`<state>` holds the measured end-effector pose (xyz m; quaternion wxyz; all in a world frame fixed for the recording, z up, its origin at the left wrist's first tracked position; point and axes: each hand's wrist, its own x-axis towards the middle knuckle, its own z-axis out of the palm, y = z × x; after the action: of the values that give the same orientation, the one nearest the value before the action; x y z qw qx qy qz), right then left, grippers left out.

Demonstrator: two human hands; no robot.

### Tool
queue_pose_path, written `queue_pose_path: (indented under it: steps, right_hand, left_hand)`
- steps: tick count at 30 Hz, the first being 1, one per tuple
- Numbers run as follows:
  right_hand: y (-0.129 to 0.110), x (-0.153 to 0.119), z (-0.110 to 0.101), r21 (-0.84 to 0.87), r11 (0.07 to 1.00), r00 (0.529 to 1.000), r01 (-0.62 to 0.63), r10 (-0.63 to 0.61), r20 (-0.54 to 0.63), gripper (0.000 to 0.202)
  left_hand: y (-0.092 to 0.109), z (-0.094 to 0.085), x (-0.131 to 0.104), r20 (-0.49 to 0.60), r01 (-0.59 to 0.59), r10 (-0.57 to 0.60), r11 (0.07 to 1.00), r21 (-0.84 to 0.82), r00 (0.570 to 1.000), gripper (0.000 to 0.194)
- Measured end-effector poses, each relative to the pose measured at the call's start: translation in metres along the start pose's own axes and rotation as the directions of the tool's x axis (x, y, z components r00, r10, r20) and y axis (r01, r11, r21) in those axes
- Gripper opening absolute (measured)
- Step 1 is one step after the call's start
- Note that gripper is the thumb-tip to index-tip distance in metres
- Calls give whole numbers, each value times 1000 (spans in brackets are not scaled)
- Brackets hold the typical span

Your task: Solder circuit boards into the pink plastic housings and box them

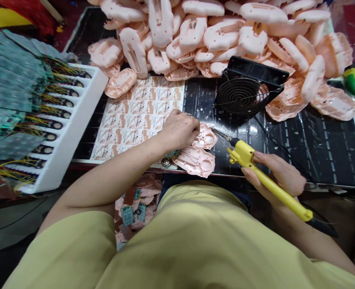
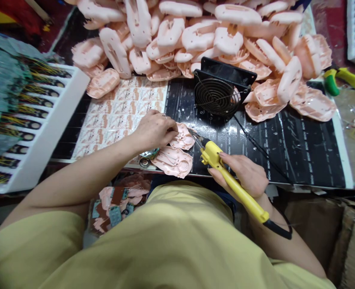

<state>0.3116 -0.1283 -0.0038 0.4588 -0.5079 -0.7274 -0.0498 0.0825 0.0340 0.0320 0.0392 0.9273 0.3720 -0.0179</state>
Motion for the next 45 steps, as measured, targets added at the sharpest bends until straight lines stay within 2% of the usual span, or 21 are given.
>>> queue_pose_path:
  steps: [8,11,13,15,18,21,24,27,29,34,36,38,41,45]
  right_hand:
    - [-3,-2,-1,-27,1000,1000,-15,14,-27,55]
    - [-6,-2,-2,-16,1000,997,-7,6,-73,58]
    - [-8,-2,-1,59,998,1000,15,-14,-19,53]
    - [-8,0,3,131,990,993,45,-59,98,44]
    - [-7,3,19,175,980,956,92,-136,261,36]
    - [-7,7,44,217,969,912,116,-190,363,59]
    - [-6,10,64,239,964,881,117,-212,422,70]
    - [-4,9,73,239,962,894,134,-221,389,68]
    - [-5,9,76,237,961,900,145,-227,372,68]
    - [-14,11,85,325,940,934,105,-205,292,79]
    - [-13,12,88,392,917,966,75,-165,201,88]
    - [-10,13,90,451,886,985,109,-158,72,95]
    - [-5,14,91,451,875,984,176,-172,-49,93]
    - [-10,11,87,387,915,990,114,-135,29,78]
  left_hand:
    - [2,2,1,10,5,-5,1000,-29,1000,24]
    - [-6,-4,-2,10,17,-17,998,-57,1000,24]
    - [-20,-10,-8,-20,20,-23,991,-131,1000,32]
    - [-36,-13,-15,-17,-13,9,976,-217,1000,54]
    - [-55,-10,-32,123,-90,130,955,-283,984,87]
    - [-55,-1,-53,236,-125,195,951,-282,952,103]
    - [-39,7,-77,217,-138,195,958,-251,956,102]
    - [-22,10,-95,174,-108,151,966,-235,973,92]
    - [-19,11,-102,152,-66,109,963,-261,982,84]
    - [-31,13,-122,102,52,-13,918,-393,995,75]
    - [-36,12,-132,88,98,-65,893,-439,994,69]
    - [-42,9,-142,78,150,-128,866,-476,989,63]
    - [-52,1,-163,77,215,-209,793,-570,975,59]
    - [-65,-14,-215,77,245,-293,599,-763,953,57]
